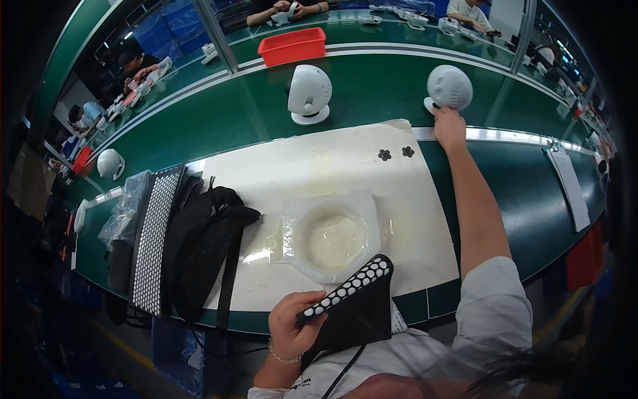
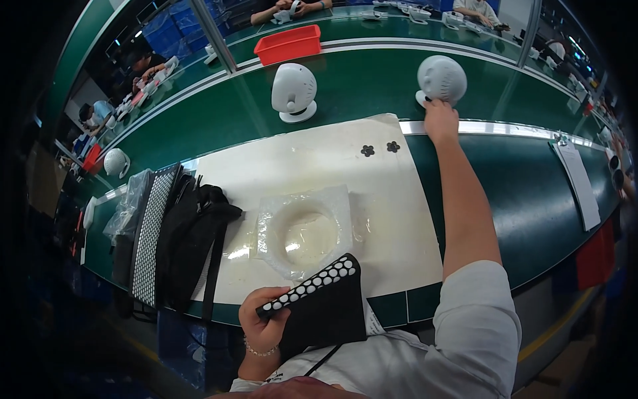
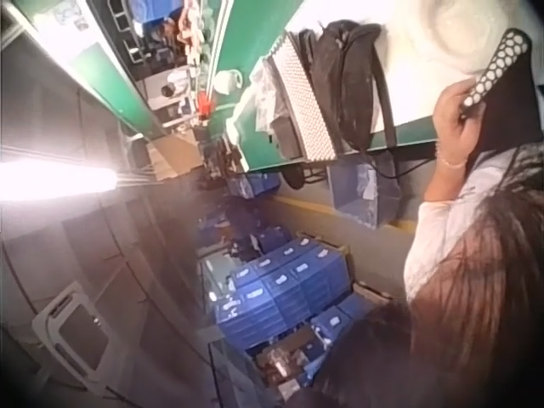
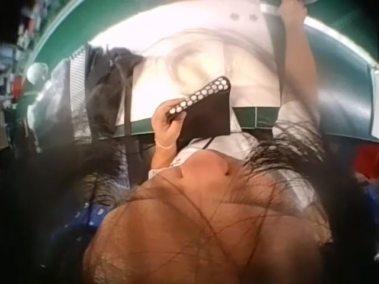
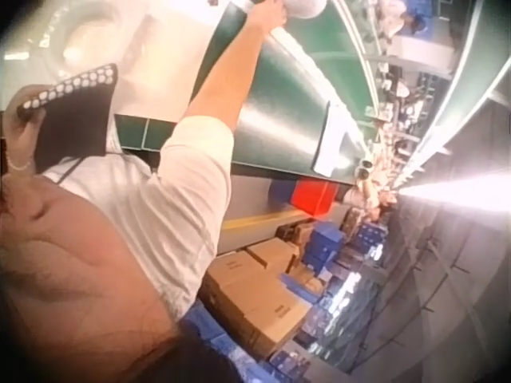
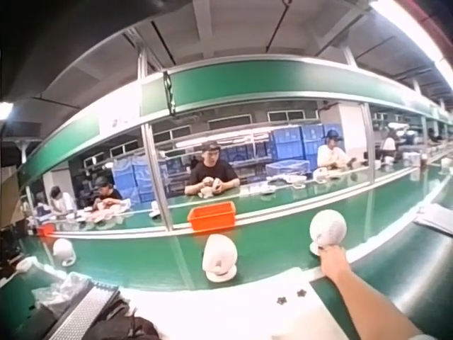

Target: Assembling electronic components and a mesh filter into a security camera housing on a production line.

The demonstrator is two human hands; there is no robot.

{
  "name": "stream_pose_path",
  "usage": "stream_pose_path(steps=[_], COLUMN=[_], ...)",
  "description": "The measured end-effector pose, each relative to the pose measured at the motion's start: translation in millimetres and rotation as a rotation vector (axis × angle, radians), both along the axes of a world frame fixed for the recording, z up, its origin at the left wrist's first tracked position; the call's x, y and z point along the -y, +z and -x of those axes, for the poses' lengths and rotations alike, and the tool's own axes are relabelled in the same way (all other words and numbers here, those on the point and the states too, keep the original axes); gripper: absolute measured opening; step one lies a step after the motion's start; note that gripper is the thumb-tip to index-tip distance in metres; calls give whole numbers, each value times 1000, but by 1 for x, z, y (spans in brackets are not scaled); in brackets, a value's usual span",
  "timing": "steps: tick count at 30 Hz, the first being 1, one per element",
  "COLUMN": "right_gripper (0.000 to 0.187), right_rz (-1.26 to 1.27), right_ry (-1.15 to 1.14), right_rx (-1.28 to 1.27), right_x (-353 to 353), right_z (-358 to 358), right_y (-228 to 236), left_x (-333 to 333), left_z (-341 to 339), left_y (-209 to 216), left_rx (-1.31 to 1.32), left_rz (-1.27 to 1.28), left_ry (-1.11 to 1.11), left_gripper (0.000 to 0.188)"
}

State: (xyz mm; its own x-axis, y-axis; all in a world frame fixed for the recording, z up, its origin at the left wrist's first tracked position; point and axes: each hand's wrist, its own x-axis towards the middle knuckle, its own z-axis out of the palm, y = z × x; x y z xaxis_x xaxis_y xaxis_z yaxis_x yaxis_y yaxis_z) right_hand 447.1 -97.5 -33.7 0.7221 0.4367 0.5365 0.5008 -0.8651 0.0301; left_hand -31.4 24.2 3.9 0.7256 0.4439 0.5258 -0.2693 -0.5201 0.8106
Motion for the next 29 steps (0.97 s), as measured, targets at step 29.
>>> stream_pose_path(steps=[29], right_gripper=[52], right_rz=[-163], right_ry=[386], right_rx=[-367], right_x=[-177], right_z=[125], right_y=[36], left_x=[-1], left_z=[4], left_y=[-4], left_rx=[-20], left_rz=[44], left_ry=[20], left_gripper=[28])
